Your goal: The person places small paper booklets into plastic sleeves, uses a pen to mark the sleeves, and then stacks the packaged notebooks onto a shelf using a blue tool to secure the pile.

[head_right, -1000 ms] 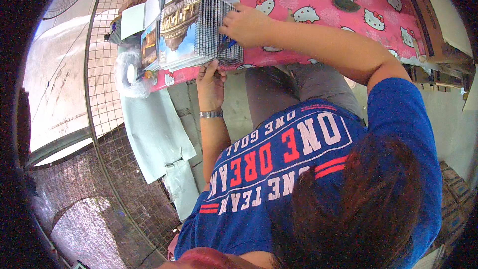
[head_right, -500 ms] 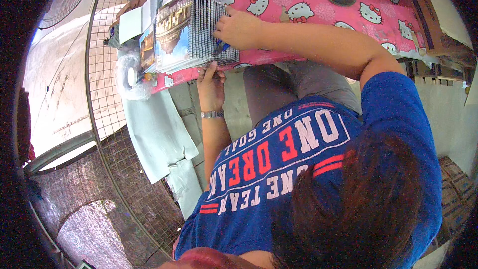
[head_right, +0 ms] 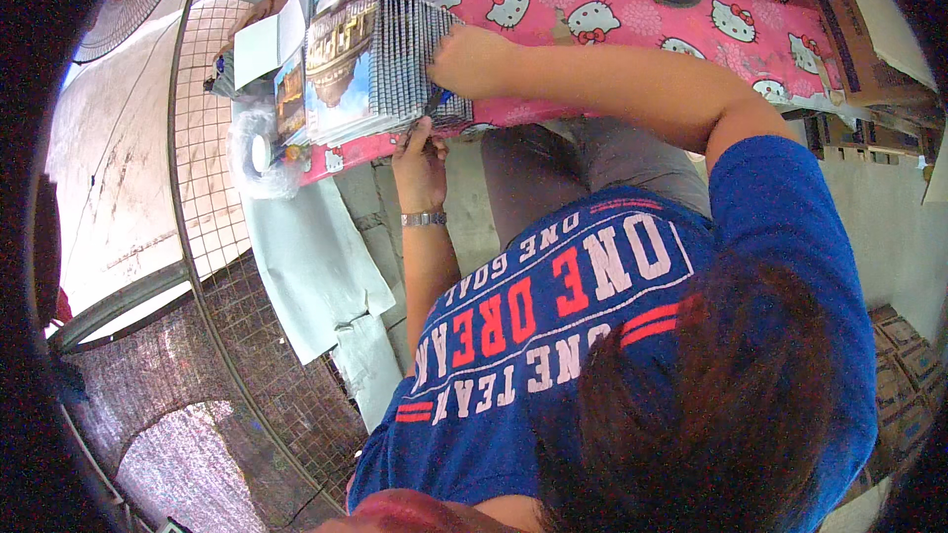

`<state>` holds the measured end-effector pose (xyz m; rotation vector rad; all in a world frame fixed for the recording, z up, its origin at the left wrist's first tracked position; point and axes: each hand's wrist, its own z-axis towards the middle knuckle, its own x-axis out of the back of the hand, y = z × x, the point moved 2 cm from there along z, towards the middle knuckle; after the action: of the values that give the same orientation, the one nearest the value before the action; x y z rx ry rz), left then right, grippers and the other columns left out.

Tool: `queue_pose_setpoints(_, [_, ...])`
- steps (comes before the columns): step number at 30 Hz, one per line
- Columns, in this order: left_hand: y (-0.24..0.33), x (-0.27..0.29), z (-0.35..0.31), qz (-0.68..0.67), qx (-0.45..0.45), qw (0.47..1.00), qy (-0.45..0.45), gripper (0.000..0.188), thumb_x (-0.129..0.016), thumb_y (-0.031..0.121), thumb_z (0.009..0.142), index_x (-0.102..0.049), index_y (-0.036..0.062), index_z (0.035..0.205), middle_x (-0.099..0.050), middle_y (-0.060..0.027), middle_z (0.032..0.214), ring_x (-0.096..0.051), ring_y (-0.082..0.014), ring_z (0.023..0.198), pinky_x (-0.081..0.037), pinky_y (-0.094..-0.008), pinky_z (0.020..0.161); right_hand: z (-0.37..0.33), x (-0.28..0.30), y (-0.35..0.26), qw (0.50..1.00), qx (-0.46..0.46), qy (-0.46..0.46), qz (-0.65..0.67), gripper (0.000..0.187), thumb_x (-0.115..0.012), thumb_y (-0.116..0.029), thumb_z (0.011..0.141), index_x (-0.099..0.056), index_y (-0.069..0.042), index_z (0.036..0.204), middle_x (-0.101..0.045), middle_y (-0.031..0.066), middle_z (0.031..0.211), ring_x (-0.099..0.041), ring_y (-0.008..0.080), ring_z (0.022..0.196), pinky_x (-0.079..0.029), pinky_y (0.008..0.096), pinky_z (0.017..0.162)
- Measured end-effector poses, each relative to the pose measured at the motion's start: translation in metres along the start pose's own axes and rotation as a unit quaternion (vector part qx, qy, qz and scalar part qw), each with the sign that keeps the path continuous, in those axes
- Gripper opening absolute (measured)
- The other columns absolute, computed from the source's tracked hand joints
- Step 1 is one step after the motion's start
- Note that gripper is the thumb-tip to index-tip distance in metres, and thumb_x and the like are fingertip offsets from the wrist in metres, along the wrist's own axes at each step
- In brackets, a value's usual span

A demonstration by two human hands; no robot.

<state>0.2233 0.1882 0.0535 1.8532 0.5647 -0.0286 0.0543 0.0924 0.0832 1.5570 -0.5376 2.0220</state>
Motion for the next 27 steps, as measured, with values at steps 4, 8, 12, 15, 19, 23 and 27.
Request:
queue_pose_setpoints(4, [-0.001, 0.006, 0.004, 0.042, -0.012, 0.999, 0.001, 0.008, -0.068, 0.005, 0.087, -0.064, 0.0043, 0.094, -0.064, -0.0016, 0.078, -0.055, -0.0116, 0.058, -0.041, -0.0245, 0.052, 0.002, 0.000, 0.004, 0.991, -0.053, -0.095, 0.077, 0.017, -0.062, -0.016, 0.076, -0.066, -0.007, 0.091, -0.066, 0.0055, 0.080, -0.066, 0.0265, 0.085, -0.047, 0.0402, 0.089])
queue_pose_setpoints(8, [-0.005, 0.011, 0.001, -0.032, -0.001, 0.999, 0.011, 0.010, -0.069, 0.005, 0.086, -0.064, 0.0038, 0.095, -0.064, -0.0021, 0.079, -0.055, -0.0117, 0.057, -0.041, -0.0247, 0.052, -0.017, -0.009, 0.020, 0.997, -0.018, 0.074, 0.022, 0.017, -0.063, -0.017, 0.076, -0.066, -0.007, 0.090, -0.067, 0.0068, 0.080, -0.066, 0.0263, 0.082, -0.049, 0.0382, 0.082])
queue_pose_setpoints(12, [-0.011, 0.002, 0.004, -0.039, 0.003, 0.999, 0.011, 0.011, -0.069, 0.005, 0.085, -0.064, 0.0043, 0.095, -0.063, -0.0024, 0.078, -0.055, -0.0111, 0.058, -0.040, -0.0248, 0.051, -0.012, -0.008, 0.011, 0.994, 0.031, 0.106, -0.001, 0.020, -0.064, -0.017, 0.076, -0.066, -0.007, 0.093, -0.068, 0.0095, 0.084, -0.066, 0.0264, 0.084, -0.049, 0.0392, 0.080])
queue_pose_setpoints(15, [-0.015, 0.002, 0.012, 0.029, -0.031, 0.999, -0.013, 0.010, -0.069, 0.004, 0.085, -0.063, 0.0048, 0.093, -0.063, -0.0021, 0.076, -0.055, -0.0109, 0.059, -0.040, -0.0249, 0.051, 0.002, -0.004, 0.000, 0.996, -0.019, -0.085, 0.024, 0.026, -0.065, -0.018, 0.075, -0.064, -0.007, 0.098, -0.067, 0.0106, 0.089, -0.065, 0.0259, 0.089, -0.048, 0.0401, 0.082])
queue_pose_setpoints(19, [-0.012, 0.006, 0.007, 0.054, -0.049, 0.997, 0.010, 0.010, -0.069, 0.002, 0.084, -0.063, 0.0052, 0.091, -0.063, -0.0020, 0.075, -0.056, -0.0111, 0.059, -0.040, -0.0250, 0.051, -0.008, -0.001, 0.006, 0.990, -0.053, -0.114, 0.064, 0.021, -0.062, -0.019, 0.078, -0.066, -0.008, 0.095, -0.068, 0.0103, 0.090, -0.066, 0.0258, 0.090, -0.049, 0.0406, 0.081])
queue_pose_setpoints(23, [-0.012, 0.006, 0.004, -0.040, -0.033, 0.998, 0.020, 0.011, -0.069, 0.001, 0.084, -0.063, 0.0053, 0.093, -0.065, -0.0032, 0.077, -0.057, -0.0120, 0.059, -0.042, -0.0249, 0.053, -0.021, -0.014, 0.014, 0.998, -0.023, 0.054, 0.017, 0.017, -0.061, -0.018, 0.078, -0.068, -0.008, 0.090, -0.069, 0.0098, 0.089, -0.066, 0.0260, 0.093, -0.049, 0.0425, 0.084])
queue_pose_setpoints(27, [-0.020, 0.006, 0.012, -0.010, -0.022, 1.000, 0.002, 0.013, -0.068, 0.000, 0.085, -0.061, 0.0055, 0.094, -0.065, -0.0052, 0.080, -0.059, -0.0134, 0.060, -0.043, -0.0252, 0.054, -0.003, -0.012, -0.003, 0.999, -0.013, -0.019, 0.038, 0.019, -0.064, -0.016, 0.075, -0.067, -0.006, 0.091, -0.068, 0.0093, 0.090, -0.065, 0.0259, 0.095, -0.048, 0.0432, 0.088])
